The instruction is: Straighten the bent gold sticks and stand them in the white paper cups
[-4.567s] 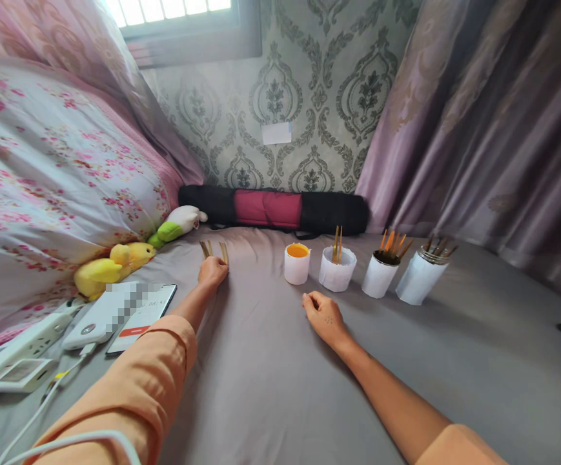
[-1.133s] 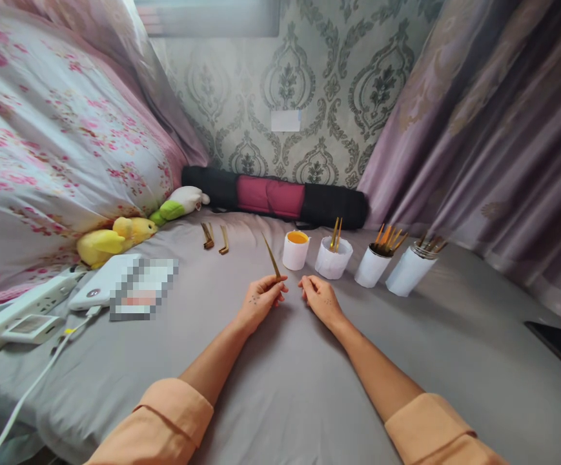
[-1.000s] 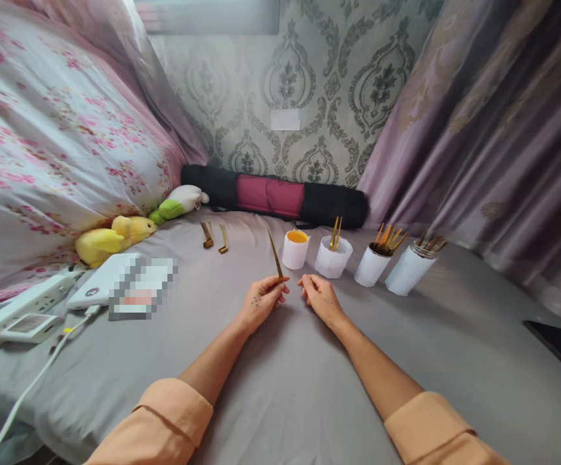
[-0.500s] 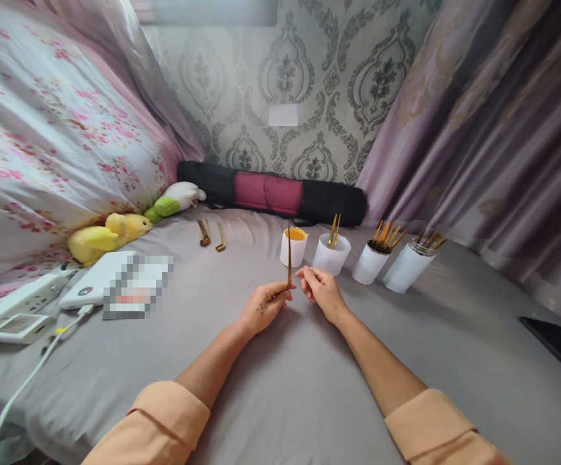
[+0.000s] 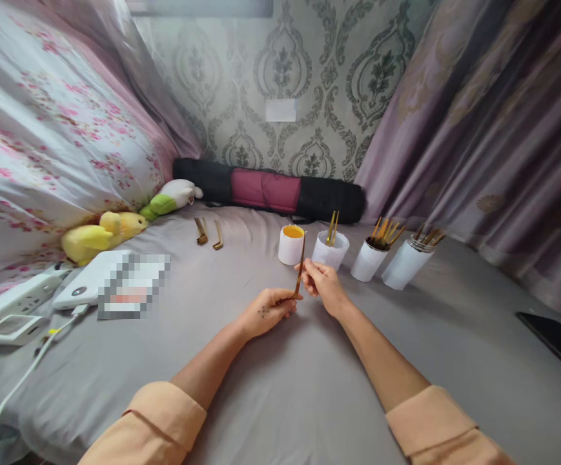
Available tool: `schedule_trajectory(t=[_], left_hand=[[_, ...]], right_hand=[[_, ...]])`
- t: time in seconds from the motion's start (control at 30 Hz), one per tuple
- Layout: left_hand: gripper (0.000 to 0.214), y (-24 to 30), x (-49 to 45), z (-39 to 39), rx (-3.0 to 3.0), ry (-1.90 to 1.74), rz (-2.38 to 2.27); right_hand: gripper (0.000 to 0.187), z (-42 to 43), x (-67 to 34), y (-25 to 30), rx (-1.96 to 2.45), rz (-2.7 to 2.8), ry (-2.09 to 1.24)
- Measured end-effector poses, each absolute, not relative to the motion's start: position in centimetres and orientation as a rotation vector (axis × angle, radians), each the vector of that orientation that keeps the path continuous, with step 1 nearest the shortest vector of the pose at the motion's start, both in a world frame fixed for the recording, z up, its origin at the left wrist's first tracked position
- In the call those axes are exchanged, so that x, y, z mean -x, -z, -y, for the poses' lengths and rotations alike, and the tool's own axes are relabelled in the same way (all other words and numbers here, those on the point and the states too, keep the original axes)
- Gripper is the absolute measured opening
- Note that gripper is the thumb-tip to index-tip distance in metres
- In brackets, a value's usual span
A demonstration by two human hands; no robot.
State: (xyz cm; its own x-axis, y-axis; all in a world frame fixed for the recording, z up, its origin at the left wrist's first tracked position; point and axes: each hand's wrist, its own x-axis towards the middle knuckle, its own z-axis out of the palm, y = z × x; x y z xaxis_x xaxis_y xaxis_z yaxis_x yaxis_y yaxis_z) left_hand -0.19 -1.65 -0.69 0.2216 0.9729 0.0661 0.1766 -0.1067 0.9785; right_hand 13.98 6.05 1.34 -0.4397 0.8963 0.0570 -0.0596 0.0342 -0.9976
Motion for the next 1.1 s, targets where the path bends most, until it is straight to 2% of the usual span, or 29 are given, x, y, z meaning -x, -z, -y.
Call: schedule_trajectory(t=[0.37,1.1], left_hand=[[0.038,-0.1,0.0,2.0,-1.417,-0.891,-1.113],[0.035,0.3,0.3,1.9,-0.931,-0.965,-0.786]], right_hand=[[0.033,-5.8,-13.8,-1.8,0.942,1.503,-1.530],[0.027,-6.0,-14.0,-1.8,0.976,1.545,-1.502]])
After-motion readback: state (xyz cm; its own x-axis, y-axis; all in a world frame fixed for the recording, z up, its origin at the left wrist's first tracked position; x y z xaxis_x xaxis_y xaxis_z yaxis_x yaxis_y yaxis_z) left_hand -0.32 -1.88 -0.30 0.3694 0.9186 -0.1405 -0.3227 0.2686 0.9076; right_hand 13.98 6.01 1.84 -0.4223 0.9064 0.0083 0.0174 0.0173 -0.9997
